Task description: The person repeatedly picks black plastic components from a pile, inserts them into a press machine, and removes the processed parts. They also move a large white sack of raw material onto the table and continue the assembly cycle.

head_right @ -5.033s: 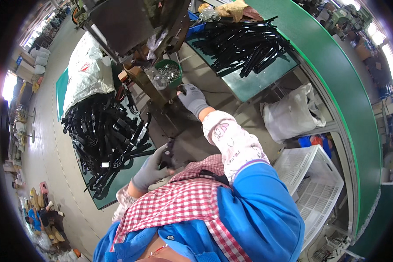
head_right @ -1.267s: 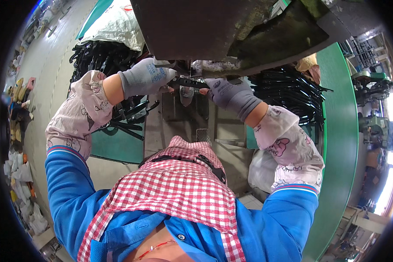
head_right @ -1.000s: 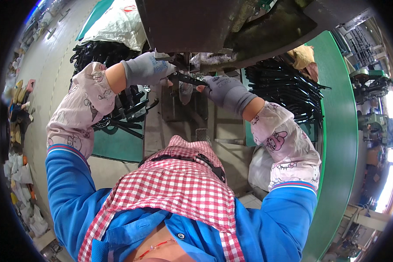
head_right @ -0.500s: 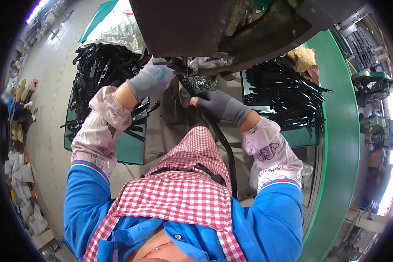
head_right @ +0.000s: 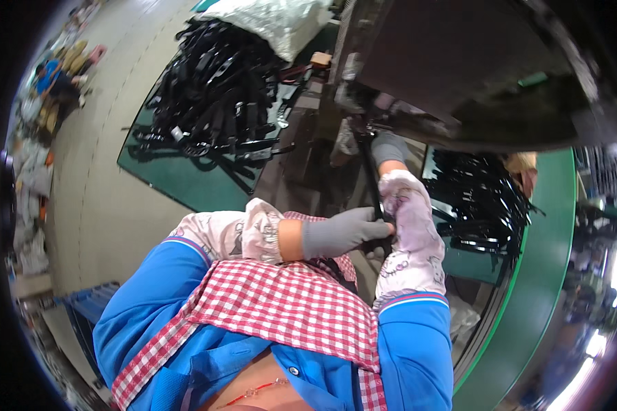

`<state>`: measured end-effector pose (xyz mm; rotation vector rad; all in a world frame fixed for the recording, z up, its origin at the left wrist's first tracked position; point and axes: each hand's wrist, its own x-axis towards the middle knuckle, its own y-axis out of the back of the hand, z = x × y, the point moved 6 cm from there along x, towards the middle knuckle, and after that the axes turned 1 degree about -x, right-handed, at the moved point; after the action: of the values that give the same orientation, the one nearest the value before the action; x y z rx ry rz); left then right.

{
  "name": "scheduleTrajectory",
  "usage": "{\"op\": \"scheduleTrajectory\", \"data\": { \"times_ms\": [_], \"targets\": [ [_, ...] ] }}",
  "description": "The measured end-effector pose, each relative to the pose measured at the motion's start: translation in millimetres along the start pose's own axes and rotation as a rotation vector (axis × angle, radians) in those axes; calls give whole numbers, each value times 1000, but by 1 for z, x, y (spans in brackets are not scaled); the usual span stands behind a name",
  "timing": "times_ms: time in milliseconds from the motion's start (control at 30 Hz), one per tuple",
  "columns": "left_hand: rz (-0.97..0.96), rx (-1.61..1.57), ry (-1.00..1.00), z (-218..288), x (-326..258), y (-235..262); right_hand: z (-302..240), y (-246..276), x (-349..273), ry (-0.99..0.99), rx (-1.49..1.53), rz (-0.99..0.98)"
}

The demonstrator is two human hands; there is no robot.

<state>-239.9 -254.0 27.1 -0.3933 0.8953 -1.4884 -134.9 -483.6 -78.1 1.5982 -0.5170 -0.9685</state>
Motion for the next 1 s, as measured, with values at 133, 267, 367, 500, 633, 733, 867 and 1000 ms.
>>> {"op": "scheduleTrajectory", "data": {
  "times_ms": [133,267,367,500,633,733,867,1000],
  "targets": [
    [47,51,-142,12,-19,-7,9,-6,-3,51,93,140],
    [316,83,-430,38,-97,71,-3,-7,0,52,-4,149],
    [632,-376,-681,49,-182,173,-5,-7,-5,103,17,248],
    [930,-486,-567,-2,-272,335,17,-17,7,140,48,467],
    [1087,-409,-227,-24,-309,361,17,16,-29,136,774,302],
    [1298,332,-41,-7,-350,394,14,42,-84,164,1456,129],
    [1753,697,-393,69,-377,428,-18,87,-144,225,1630,55],
    [1874,1001,164,104,-346,457,-28,93,-147,213,1720,-27]
  ]
}}
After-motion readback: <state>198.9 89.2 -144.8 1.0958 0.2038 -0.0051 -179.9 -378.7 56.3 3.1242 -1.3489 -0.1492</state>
